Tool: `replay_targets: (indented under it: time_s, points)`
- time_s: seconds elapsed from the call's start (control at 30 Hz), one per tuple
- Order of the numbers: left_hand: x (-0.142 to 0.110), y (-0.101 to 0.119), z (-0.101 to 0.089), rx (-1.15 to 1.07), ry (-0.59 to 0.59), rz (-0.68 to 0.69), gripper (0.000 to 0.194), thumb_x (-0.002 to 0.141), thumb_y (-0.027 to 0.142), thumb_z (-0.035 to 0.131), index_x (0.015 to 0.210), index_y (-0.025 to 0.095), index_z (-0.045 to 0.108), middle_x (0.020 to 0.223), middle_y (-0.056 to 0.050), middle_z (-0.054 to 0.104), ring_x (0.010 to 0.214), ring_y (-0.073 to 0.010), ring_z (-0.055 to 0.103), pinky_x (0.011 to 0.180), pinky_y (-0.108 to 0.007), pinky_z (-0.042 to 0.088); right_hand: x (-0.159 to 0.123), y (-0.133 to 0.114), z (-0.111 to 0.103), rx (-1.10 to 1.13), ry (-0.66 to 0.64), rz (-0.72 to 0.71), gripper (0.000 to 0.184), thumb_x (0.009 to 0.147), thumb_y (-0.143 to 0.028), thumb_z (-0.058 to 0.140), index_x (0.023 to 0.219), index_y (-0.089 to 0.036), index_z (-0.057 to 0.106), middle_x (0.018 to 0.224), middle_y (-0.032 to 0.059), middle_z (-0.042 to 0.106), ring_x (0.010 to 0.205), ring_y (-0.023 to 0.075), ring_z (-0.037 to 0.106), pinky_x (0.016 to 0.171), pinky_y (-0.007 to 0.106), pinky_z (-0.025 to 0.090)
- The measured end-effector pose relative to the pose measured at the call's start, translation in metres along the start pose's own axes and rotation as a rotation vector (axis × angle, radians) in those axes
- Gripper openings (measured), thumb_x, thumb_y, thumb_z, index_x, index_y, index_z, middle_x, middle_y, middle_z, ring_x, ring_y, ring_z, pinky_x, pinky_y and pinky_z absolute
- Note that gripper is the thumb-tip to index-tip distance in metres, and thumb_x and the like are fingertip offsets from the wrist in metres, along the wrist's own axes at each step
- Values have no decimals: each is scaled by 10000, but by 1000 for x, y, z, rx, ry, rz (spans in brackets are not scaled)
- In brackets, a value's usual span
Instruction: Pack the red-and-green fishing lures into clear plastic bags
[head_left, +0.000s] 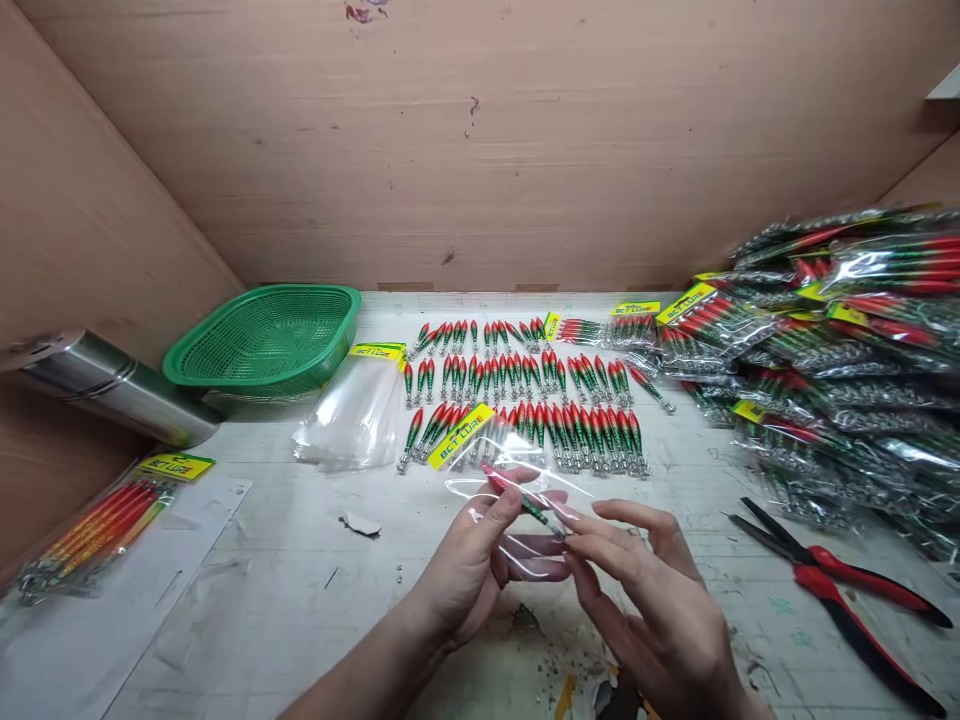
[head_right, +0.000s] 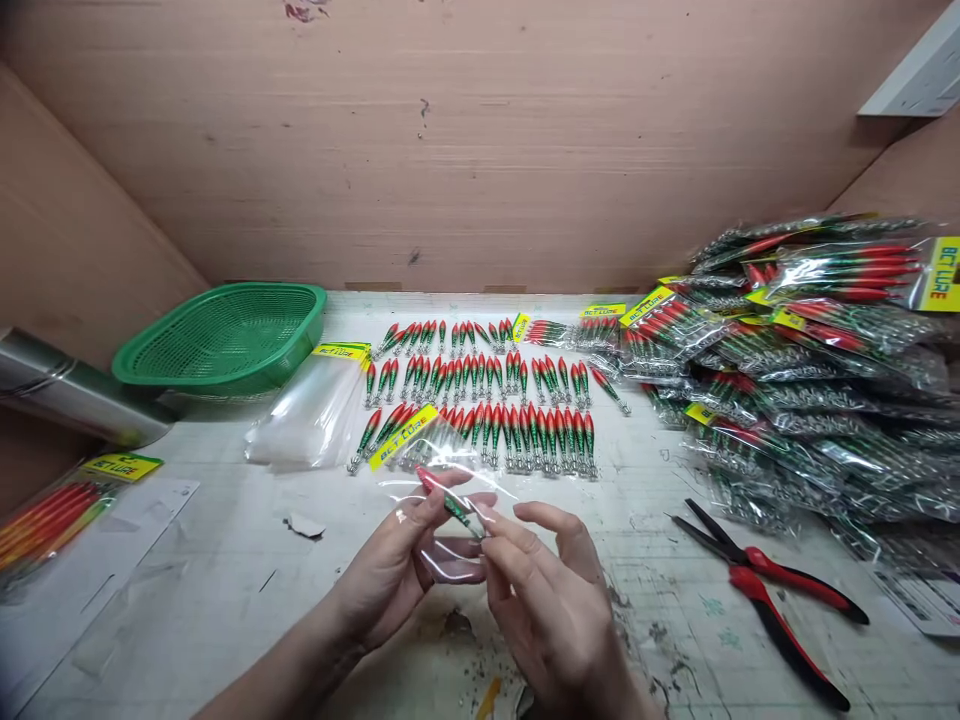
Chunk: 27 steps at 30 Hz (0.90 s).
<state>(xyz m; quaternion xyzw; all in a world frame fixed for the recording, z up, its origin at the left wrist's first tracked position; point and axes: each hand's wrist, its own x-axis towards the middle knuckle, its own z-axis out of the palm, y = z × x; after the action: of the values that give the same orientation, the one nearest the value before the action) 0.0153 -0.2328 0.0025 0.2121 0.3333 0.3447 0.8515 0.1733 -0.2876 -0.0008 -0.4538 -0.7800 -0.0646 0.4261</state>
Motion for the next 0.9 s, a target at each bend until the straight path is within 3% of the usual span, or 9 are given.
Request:
replay_targets:
  time_s: [0.13, 0.3, 0.6, 0.77, 0.9]
  points:
    - [0, -3, 1, -71, -13, 37, 298, 837, 332, 603, 1080, 159, 596, 1005, -108, 692, 759, -177, 675, 614, -259, 533, -5, -3, 4, 8, -31, 5, 294, 770, -10, 592, 1025, -157, 602, 1067, 86, 699, 1026, 244, 558, 820, 407, 478]
    - [2, 0, 0, -144, -7, 40, 339, 884, 397, 503, 1100, 157, 608, 1074, -118, 685, 872, -268, 688, 738, -392, 560, -5, -4, 2, -25, 84, 98, 316, 745, 6, 615, 991, -191, 591, 994, 57, 726, 996, 245, 575, 818, 414, 414]
    - [1, -1, 1, -105, -116, -14, 414, 909, 444, 424, 1191, 177, 567, 1142, -154, 664, 905, -267, 689, 802, -405, 532, -8, 6, -3, -204, 2, -18, 204, 825, -110, 575, 989, -208, 645, 1157, 74, 665, 1057, 277, 528, 840, 444, 360]
    - [0, -6, 2, -169, -140, 16, 383, 929, 368, 421, 1198, 133, 559, 1124, -165, 676, 1026, -245, 649, 924, -385, 471, -5, 0, 5, -132, 81, 105, 222, 791, -46, 611, 939, -210, 635, 1003, 59, 696, 968, 246, 542, 807, 416, 370]
    - [-2, -9, 3, -155, -173, 37, 426, 890, 355, 515, 1271, 165, 497, 1115, -154, 678, 933, -235, 678, 867, -391, 494, 2, -7, 10, -22, 102, 148, 202, 778, -40, 626, 892, -206, 619, 929, 38, 704, 917, 226, 548, 777, 394, 376]
